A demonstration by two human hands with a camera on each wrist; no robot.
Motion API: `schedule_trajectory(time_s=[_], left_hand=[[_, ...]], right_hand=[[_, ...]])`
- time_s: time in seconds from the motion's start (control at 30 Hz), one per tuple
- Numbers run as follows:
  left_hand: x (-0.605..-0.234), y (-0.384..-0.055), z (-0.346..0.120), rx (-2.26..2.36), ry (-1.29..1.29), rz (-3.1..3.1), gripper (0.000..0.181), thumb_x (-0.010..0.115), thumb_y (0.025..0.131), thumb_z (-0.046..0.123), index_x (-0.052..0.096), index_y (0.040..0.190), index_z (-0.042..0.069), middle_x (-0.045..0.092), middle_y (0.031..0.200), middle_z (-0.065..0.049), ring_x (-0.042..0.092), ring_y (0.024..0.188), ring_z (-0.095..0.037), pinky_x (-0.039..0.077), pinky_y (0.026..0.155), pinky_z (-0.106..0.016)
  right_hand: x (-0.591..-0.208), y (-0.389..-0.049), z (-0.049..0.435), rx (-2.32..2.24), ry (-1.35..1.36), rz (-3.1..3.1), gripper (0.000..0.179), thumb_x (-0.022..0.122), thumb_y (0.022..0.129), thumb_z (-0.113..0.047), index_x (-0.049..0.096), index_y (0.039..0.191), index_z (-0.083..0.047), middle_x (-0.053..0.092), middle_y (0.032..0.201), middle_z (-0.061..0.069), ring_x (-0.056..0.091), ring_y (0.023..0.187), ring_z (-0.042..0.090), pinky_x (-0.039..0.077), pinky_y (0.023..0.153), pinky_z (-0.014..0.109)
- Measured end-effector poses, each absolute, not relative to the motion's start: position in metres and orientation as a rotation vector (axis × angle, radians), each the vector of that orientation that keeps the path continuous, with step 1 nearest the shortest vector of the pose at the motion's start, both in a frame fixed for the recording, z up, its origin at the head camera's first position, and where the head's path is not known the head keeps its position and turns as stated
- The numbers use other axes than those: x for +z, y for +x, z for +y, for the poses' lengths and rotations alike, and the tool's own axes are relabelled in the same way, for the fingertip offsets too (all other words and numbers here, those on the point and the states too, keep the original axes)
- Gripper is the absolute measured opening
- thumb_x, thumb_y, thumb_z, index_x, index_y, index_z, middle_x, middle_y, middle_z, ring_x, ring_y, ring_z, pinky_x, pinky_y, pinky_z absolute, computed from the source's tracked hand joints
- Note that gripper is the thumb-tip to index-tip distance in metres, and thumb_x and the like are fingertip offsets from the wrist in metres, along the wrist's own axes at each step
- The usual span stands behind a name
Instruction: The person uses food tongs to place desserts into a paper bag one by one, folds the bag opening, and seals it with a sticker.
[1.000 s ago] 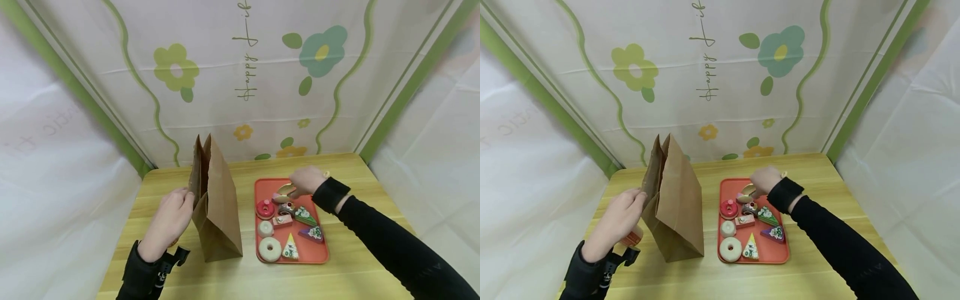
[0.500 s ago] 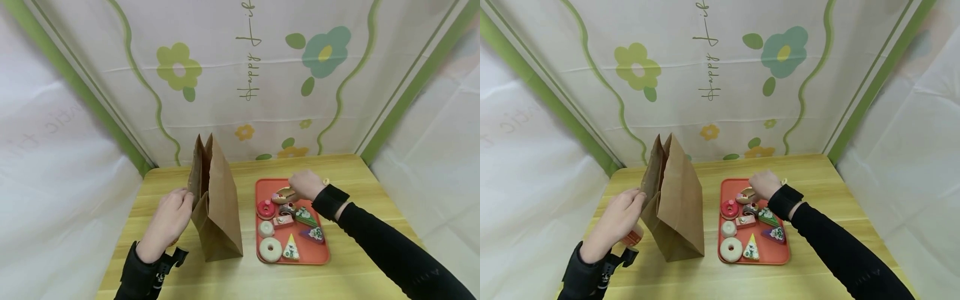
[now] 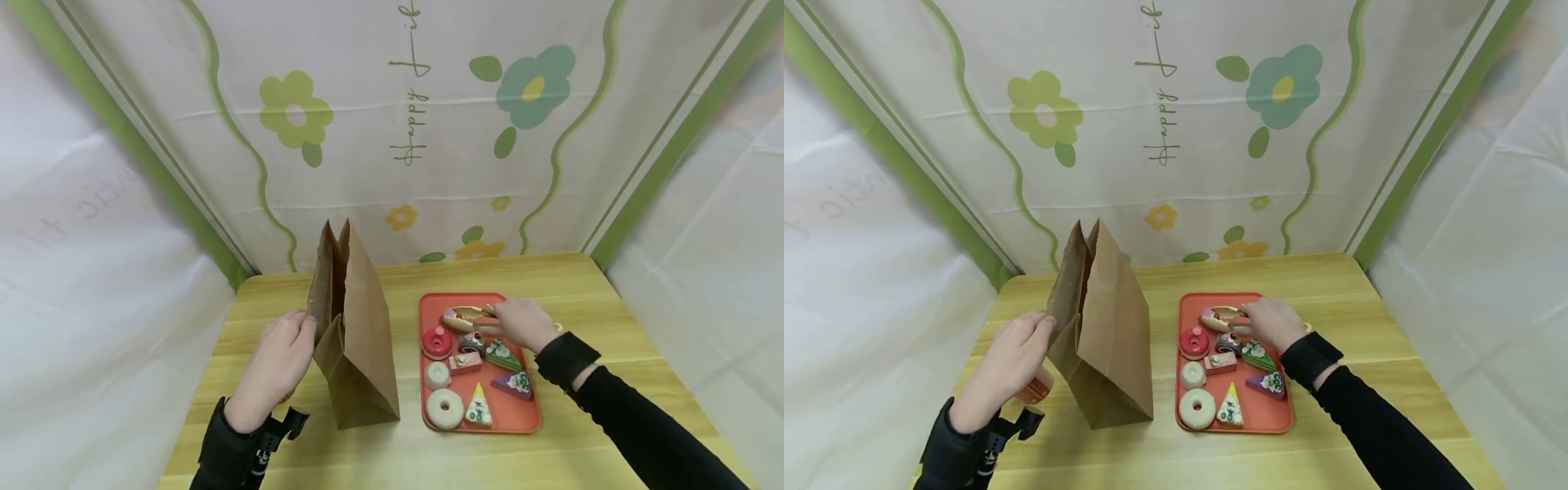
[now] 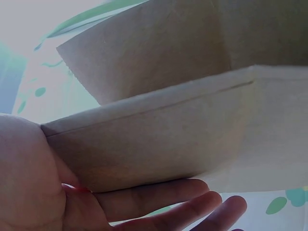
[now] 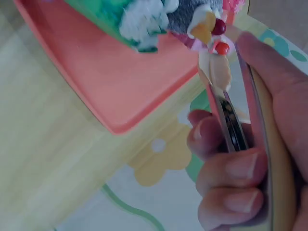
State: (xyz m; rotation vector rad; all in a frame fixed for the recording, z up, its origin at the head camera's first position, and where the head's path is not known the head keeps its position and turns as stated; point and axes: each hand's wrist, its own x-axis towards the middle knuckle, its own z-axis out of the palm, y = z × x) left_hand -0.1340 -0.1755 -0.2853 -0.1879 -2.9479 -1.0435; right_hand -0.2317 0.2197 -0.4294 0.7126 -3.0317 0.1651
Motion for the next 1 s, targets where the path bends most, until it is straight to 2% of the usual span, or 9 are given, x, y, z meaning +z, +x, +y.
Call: schedule_trajectory(time_s=[0.1, 0.3, 0.53, 0.67, 0.77, 1.0], left_hand=[[-0.284, -0.133, -0.176, -1.04, -0.182, -2.951, 0.039, 0.032, 0.107, 0.017, 0.047, 0.072, 0.007, 0.041, 0.071, -0.011, 0.039, 0.061, -0.022, 0.034, 0.06, -0.035], [-0.283, -0.13, -0.179, -1.024, -0.168, -2.965, 0.039, 0.032, 0.107, 0.018, 0.047, 0.073, 0.007, 0.042, 0.073, -0.011, 0.04, 0.062, -0.022, 0.035, 0.062, -0.036], [-0.283, -0.129, -0.181, -1.025, -0.137, -2.961, 0.04, 0.032, 0.107, 0.019, 0.045, 0.071, 0.007, 0.04, 0.07, -0.011, 0.04, 0.06, -0.023, 0.035, 0.061, -0.035], [-0.283, -0.129, -0.178, -1.064, -0.127, -2.96, 0.041, 0.032, 0.107, 0.02, 0.043, 0.07, 0.007, 0.04, 0.068, -0.011, 0.039, 0.056, -0.024, 0.034, 0.057, -0.034], [-0.284, -0.13, -0.175, -1.08, -0.113, -2.952, 0.042, 0.034, 0.107, 0.022, 0.043, 0.068, 0.007, 0.04, 0.065, -0.01, 0.038, 0.054, -0.024, 0.033, 0.056, -0.033], [-0.287, -0.131, -0.17, -1.102, -0.074, -2.928, 0.043, 0.035, 0.107, 0.023, 0.042, 0.067, 0.008, 0.039, 0.063, -0.009, 0.036, 0.053, -0.023, 0.032, 0.054, -0.033]], right_hand=[[-0.435, -0.226, 0.223, 0.242, 0.614, -3.046, 0.034, 0.072, 0.087, -0.047, 0.066, 0.078, -0.015, 0.038, 0.051, -0.002, 0.036, 0.043, 0.013, 0.024, 0.045, 0.028], [-0.442, -0.214, 0.227, 0.493, 0.334, -3.066, 0.047, 0.068, 0.088, -0.055, 0.052, 0.067, -0.016, 0.033, 0.053, -0.001, 0.031, 0.043, 0.014, 0.021, 0.045, 0.03], [-0.444, -0.198, 0.226, 0.738, 0.045, -3.036, 0.056, 0.058, 0.089, -0.065, 0.054, 0.074, -0.011, 0.039, 0.057, 0.002, 0.036, 0.046, 0.017, 0.024, 0.044, 0.031], [-0.442, -0.184, 0.223, 0.858, -0.043, -2.996, 0.061, 0.055, 0.088, -0.07, 0.057, 0.079, -0.01, 0.041, 0.058, 0.004, 0.039, 0.047, 0.019, 0.026, 0.044, 0.032], [-0.44, -0.173, 0.222, 0.954, -0.088, -2.941, 0.06, 0.055, 0.089, -0.068, 0.058, 0.081, -0.009, 0.04, 0.058, 0.003, 0.039, 0.047, 0.019, 0.026, 0.044, 0.031], [-0.44, -0.15, 0.215, 1.11, -0.187, -2.79, 0.061, 0.056, 0.09, -0.066, 0.046, 0.073, -0.008, 0.038, 0.06, 0.004, 0.04, 0.047, 0.021, 0.027, 0.045, 0.031]])
